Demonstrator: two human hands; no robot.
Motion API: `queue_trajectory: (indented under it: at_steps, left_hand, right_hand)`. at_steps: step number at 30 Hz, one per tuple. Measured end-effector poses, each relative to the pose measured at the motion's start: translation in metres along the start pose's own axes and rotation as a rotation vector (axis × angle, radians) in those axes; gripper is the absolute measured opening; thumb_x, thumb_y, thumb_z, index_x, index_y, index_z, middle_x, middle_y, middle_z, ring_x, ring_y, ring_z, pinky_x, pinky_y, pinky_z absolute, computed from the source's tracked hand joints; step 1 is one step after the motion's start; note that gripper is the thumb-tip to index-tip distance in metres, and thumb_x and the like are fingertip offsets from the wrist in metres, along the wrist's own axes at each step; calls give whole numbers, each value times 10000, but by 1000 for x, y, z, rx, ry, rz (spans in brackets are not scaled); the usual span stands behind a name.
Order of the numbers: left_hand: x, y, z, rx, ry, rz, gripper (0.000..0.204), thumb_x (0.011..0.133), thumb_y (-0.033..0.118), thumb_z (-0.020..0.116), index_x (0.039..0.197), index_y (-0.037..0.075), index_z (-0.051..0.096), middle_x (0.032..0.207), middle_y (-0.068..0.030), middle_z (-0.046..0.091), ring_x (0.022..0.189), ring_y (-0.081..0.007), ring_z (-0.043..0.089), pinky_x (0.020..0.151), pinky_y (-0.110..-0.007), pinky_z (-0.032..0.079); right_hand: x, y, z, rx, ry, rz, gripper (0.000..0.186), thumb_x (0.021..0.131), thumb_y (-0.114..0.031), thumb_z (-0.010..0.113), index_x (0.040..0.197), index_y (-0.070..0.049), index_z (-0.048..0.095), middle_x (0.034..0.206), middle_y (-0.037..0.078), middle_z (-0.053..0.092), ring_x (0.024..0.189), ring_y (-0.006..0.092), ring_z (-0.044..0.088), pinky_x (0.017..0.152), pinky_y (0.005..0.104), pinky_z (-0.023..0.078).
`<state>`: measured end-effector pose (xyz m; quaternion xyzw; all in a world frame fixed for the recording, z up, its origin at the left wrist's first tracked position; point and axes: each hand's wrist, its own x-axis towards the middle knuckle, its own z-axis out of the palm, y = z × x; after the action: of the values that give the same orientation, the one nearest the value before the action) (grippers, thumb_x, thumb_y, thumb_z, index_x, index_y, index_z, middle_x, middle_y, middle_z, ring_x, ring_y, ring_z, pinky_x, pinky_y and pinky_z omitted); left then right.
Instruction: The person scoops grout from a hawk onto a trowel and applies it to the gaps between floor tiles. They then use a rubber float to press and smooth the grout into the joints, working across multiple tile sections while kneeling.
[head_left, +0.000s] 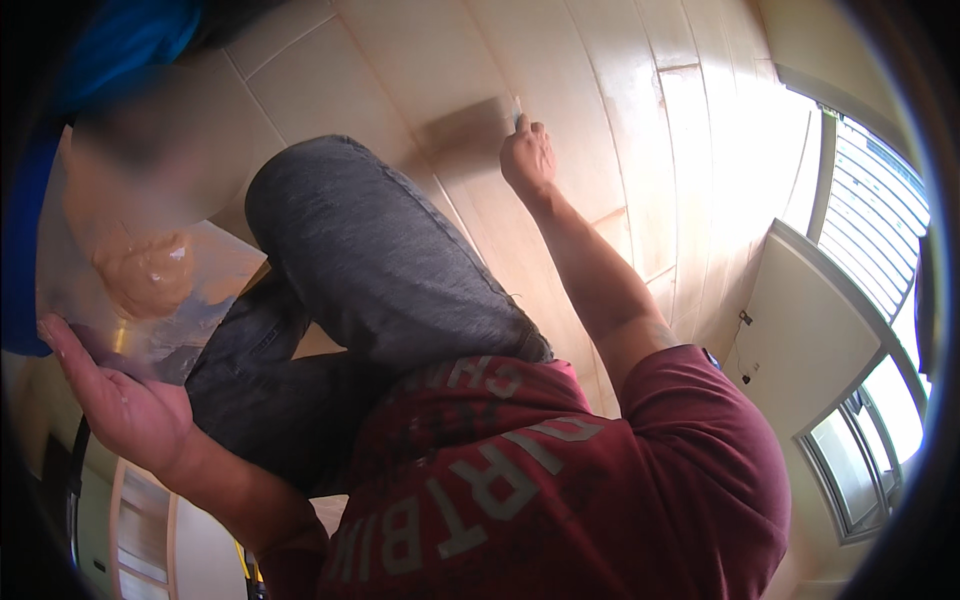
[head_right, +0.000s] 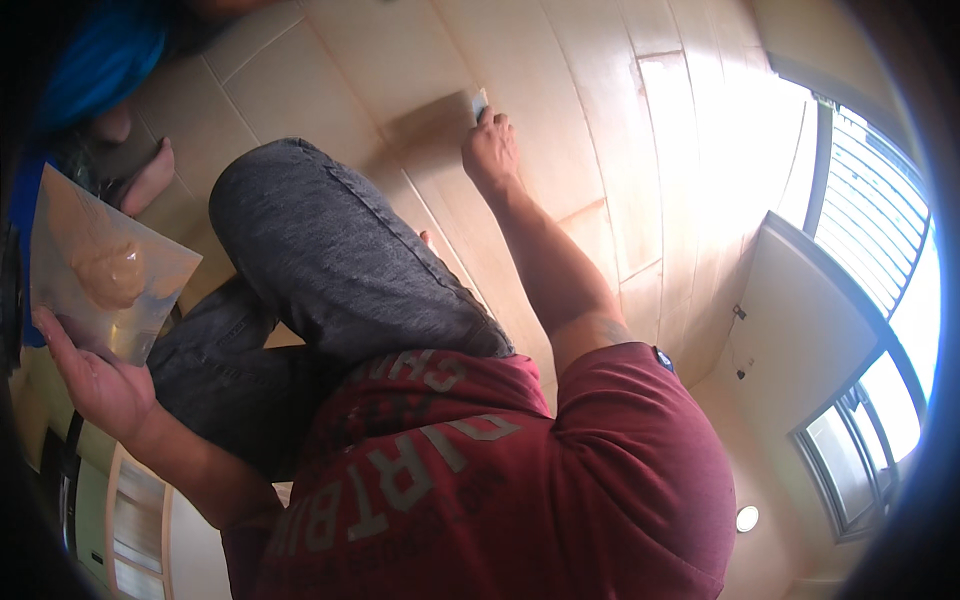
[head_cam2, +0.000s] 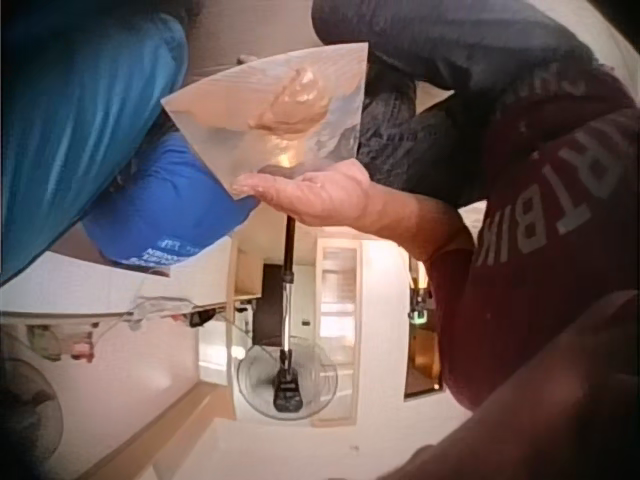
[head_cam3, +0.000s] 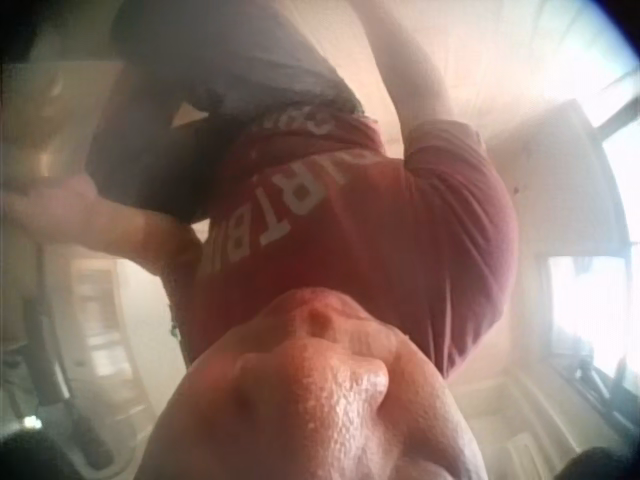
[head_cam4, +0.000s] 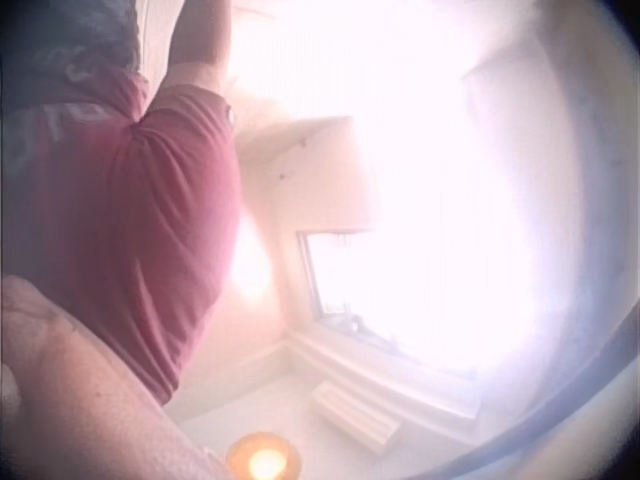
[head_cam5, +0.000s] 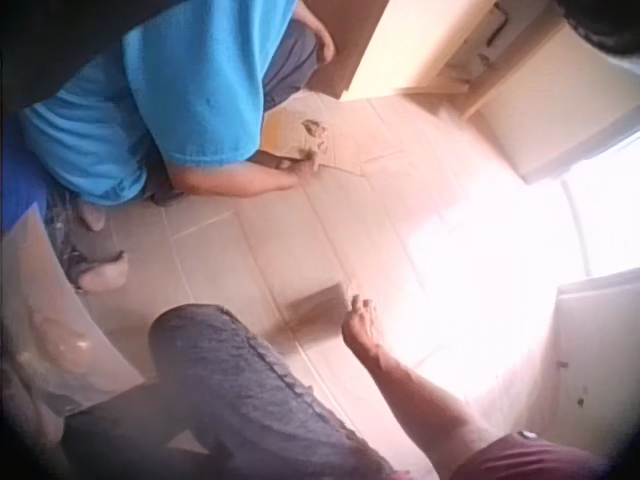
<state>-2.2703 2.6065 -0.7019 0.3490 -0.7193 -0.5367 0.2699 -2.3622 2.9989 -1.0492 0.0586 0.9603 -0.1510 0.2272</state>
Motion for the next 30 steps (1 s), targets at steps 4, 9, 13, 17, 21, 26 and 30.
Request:
queue_trajectory:
  at_steps: [4, 9, 13, 17, 21, 26, 30]
  left_hand:
    - [4, -13, -11, 257, -121, 246, 440, 1092, 40, 439, 1513, -88, 418, 1605, -235, 378, 1475, -333, 388, 1272, -454, 240]
    - [11, -27, -33, 210, -238, 341, 443, 1090, 31, 430, 1520, -76, 415, 1612, -242, 366, 1479, -341, 384, 1273, -456, 237]
    - [14, -27, -38, 401, -299, 462, 444, 1094, 41, 427, 1524, -68, 415, 1614, -243, 361, 1481, -344, 379, 1275, -459, 230]
    - [13, -26, -31, 211, -210, 241, 445, 1096, 45, 425, 1523, -78, 408, 1615, -246, 357, 1481, -341, 377, 1275, -457, 229]
    - [12, -27, -24, 281, -242, 335, 441, 1102, 53, 418, 1515, -103, 402, 1616, -245, 351, 1483, -335, 370, 1275, -457, 228]
    - [13, -23, -18, 123, -138, 222, 433, 1097, 47, 433, 1496, -121, 417, 1607, -249, 367, 1473, -337, 392, 1266, -453, 252]
    - [12, -22, -20, 144, -116, 229, 431, 1084, 23, 447, 1489, -120, 426, 1589, -266, 389, 1460, -352, 418, 1258, -451, 280]
  right_hand:
    - [22, -50, 29, -138, 2, -50, 422, 961, -113, 477, 1335, 81, 502, 1283, 270, 549, 1142, 418, 597, 978, 477, 520]
    - [8, -57, 39, 48, -75, -170, 362, 968, -116, 454, 1283, 28, 561, 1225, 279, 586, 1121, 412, 623, 947, 498, 538]
    - [41, 14, -7, -42, 50, -43, 422, 931, -111, 511, 1339, -52, 602, 1231, 257, 652, 1098, 455, 653, 952, 520, 531]
    - [81, 40, -15, -16, 107, -181, 416, 975, -147, 464, 1360, -85, 609, 1228, 214, 680, 1122, 425, 651, 962, 508, 513]
    - [53, 26, 13, 37, 151, -447, 424, 976, -93, 457, 1372, -110, 606, 1245, 194, 677, 1131, 407, 647, 955, 493, 520]
    - [22, 32, 7, -99, -97, -469, 432, 965, -84, 477, 1378, -138, 588, 1258, 175, 662, 1103, 399, 638, 937, 488, 532]
    - [44, 14, -1, -75, 202, -285, 402, 969, -101, 475, 1364, -79, 545, 1181, 199, 641, 1100, 407, 613, 907, 504, 520]
